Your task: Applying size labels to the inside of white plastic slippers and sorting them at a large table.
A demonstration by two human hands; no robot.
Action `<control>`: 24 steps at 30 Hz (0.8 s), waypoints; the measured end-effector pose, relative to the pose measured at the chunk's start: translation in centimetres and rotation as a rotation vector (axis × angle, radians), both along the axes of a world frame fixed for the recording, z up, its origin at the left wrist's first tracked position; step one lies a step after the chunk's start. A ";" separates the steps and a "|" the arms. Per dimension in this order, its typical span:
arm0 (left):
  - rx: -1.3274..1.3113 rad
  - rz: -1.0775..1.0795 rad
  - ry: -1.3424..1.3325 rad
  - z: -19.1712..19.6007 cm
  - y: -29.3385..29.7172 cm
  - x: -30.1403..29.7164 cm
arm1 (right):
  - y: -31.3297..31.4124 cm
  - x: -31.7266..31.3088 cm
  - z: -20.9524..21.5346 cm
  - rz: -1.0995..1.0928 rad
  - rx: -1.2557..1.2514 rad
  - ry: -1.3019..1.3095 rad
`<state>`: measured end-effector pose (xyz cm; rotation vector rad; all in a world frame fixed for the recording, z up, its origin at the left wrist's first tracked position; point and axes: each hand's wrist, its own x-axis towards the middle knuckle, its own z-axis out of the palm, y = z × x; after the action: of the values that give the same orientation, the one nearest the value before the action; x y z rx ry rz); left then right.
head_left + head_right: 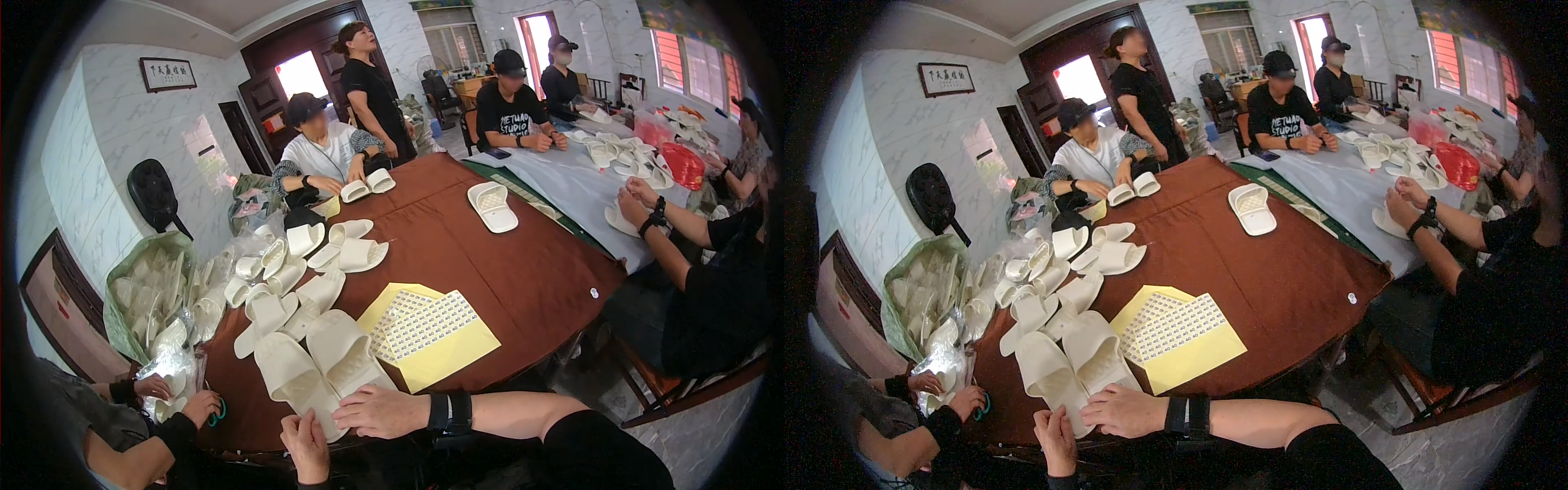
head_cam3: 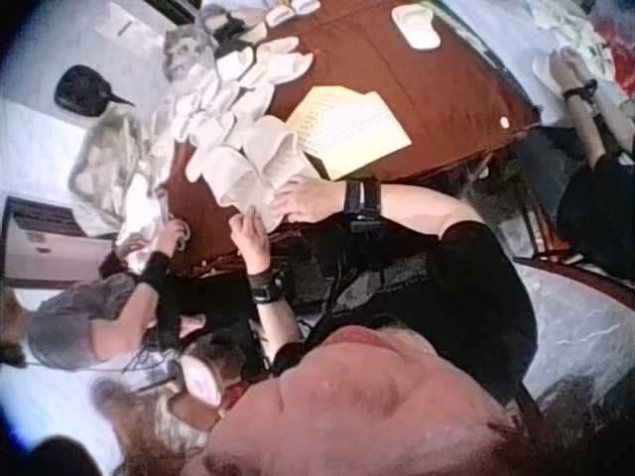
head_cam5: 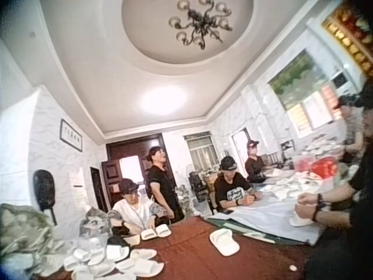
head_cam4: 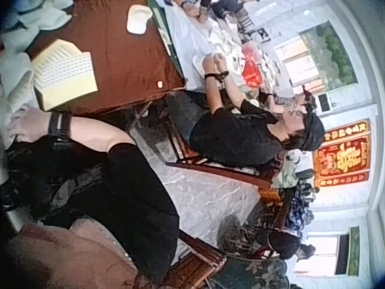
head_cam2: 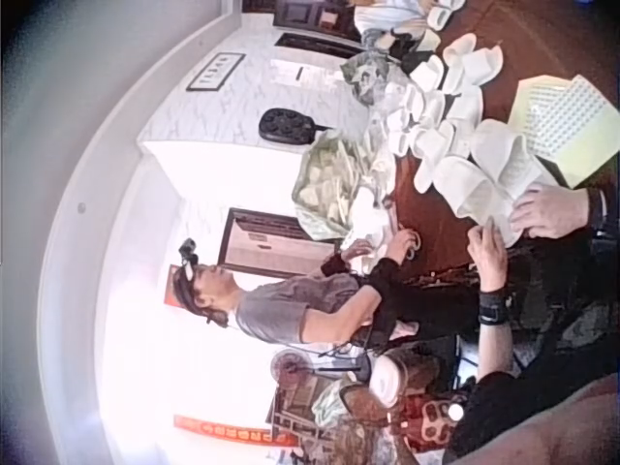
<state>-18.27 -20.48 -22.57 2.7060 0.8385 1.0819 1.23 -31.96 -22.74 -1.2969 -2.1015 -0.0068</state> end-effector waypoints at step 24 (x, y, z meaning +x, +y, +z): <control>-0.044 0.024 -0.045 -0.8 0.0 -0.2 | -0.1 0.0 0.2 -0.006 -0.017 -0.031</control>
<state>-18.48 -20.48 -23.32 2.6320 0.8796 1.1115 1.21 -32.06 -22.57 -1.3211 -2.1279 -0.0111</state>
